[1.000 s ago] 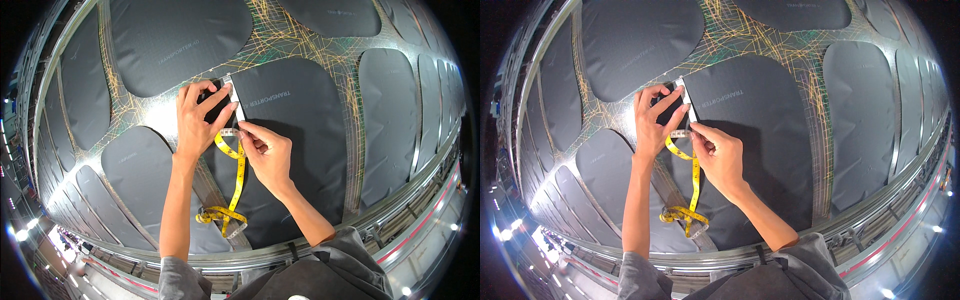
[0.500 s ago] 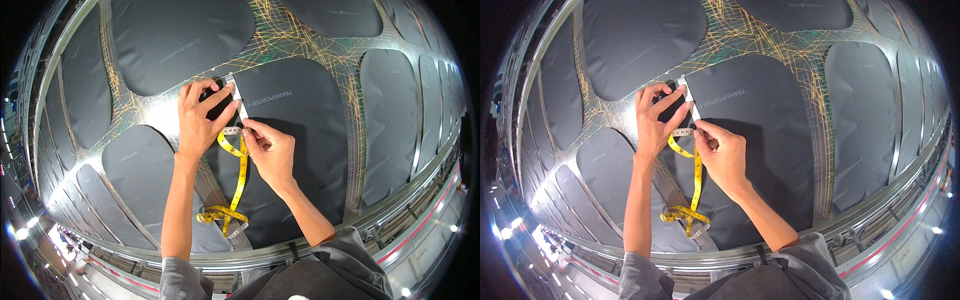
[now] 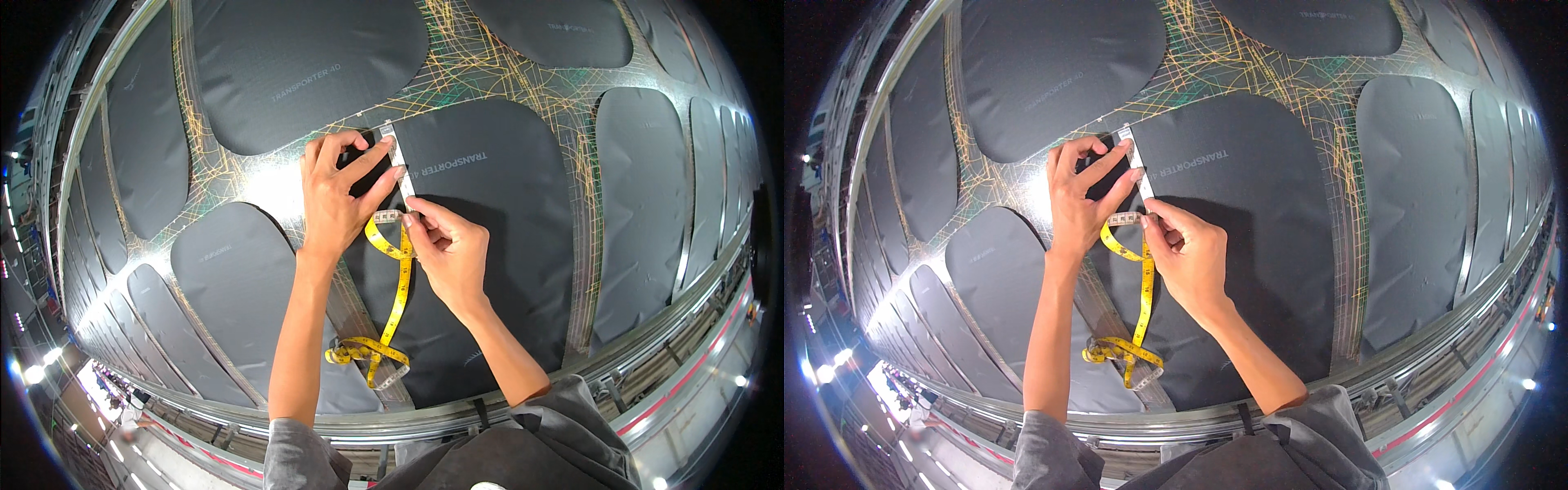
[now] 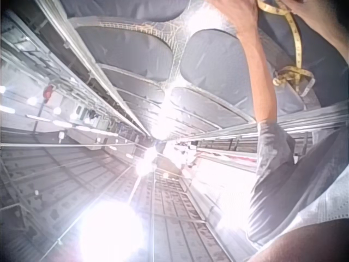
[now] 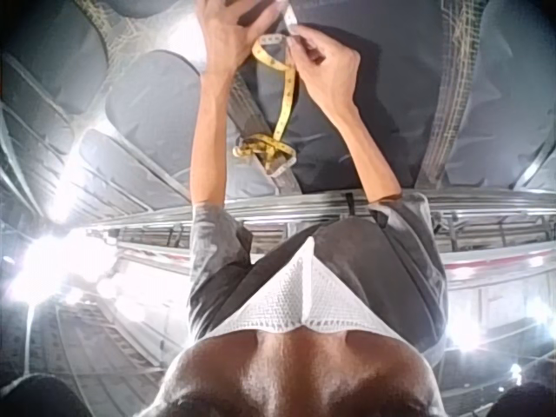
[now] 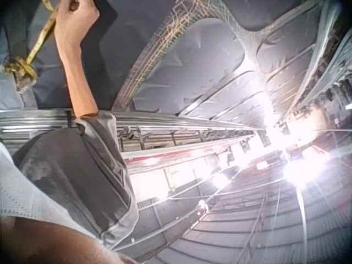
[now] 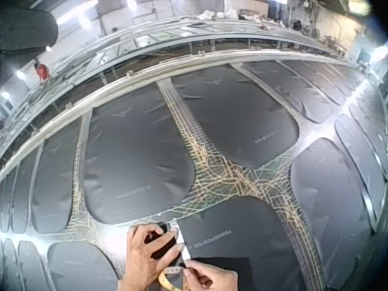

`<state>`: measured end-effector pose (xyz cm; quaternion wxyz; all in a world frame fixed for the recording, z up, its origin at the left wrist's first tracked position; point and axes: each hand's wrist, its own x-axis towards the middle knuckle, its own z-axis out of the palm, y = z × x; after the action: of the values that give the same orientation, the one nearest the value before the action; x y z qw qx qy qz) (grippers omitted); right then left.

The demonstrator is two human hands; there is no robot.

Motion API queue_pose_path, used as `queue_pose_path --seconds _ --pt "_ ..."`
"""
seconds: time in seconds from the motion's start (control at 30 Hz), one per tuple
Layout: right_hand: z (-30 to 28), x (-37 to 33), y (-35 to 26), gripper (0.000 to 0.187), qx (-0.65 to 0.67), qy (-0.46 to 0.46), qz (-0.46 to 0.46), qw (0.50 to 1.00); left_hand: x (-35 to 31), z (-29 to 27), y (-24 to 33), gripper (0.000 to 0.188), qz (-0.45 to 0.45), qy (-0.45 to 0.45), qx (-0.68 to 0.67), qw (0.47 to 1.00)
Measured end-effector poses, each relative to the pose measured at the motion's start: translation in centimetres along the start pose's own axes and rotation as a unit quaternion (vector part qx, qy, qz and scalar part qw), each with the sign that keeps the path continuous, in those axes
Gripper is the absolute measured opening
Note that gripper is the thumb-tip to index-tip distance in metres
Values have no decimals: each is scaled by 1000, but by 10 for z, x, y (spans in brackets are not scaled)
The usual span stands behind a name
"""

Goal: The person uses a yellow tape measure to measure the dimensions of black trampoline pads labeled 'TRANSPORTER 40' in a large indoor facility. They measure the edges and the surface of the pads, moving along the metal walkway to access different sections.

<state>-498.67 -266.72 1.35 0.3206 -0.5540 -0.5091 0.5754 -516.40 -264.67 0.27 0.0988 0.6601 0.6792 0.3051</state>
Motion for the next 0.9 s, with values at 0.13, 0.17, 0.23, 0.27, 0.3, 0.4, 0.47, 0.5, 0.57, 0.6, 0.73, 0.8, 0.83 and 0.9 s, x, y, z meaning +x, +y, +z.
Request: queue_pose_path --seconds 0.13,0.17,0.23,0.27,0.3,0.4,0.47,0.5,0.57,0.6,0.73,0.8,0.83,0.9 --pt "0 0 0 24 1 1 -11 1000 0 0 0 43 -1 0 1 1000" --pt "0 0 1 24 1 1 -15 1000 0 -1 1 43 -3 -1 0 1000" --pt "-1 0 1 24 1 -1 -18 1000 0 -1 1 42 -5 -2 -2 1000" --pt "-1 0 0 25 1 -2 -16 1000 0 -1 1 42 -5 -2 -1 1000" --pt "-1 0 -1 25 1 -4 -15 1000 0 -1 1 42 -5 -2 -1 1000" --pt "-3 0 -2 25 -5 -9 -11 1000 0 -1 1 42 -4 -2 4 1000" --pt "-3 0 1 25 -4 -8 -18 1000 -1 -1 1 42 -4 -3 3 1000" --pt "-3 0 2 25 -4 -8 -21 1000 -1 -1 1 42 -5 -4 2 1000" --pt "-3 0 1 25 -6 -8 -19 1000 -1 0 1 42 -4 -3 4 1000" --pt "-3 0 1 25 -7 -9 -18 1000 -1 0 2 41 -4 -2 5 1000" --pt "-3 0 2 25 0 -8 -21 1000 0 0 1 41 -4 0 2 1000" --pt "-3 0 3 25 -1 -8 -29 1000 0 0 1 41 -3 3 -1 1000" --pt "-3 0 3 25 -2 -7 -29 1000 0 0 2 41 -6 2 -1 1000" --pt "-3 0 3 25 -3 -5 -30 1000 0 0 3 41 -11 0 -1 1000"
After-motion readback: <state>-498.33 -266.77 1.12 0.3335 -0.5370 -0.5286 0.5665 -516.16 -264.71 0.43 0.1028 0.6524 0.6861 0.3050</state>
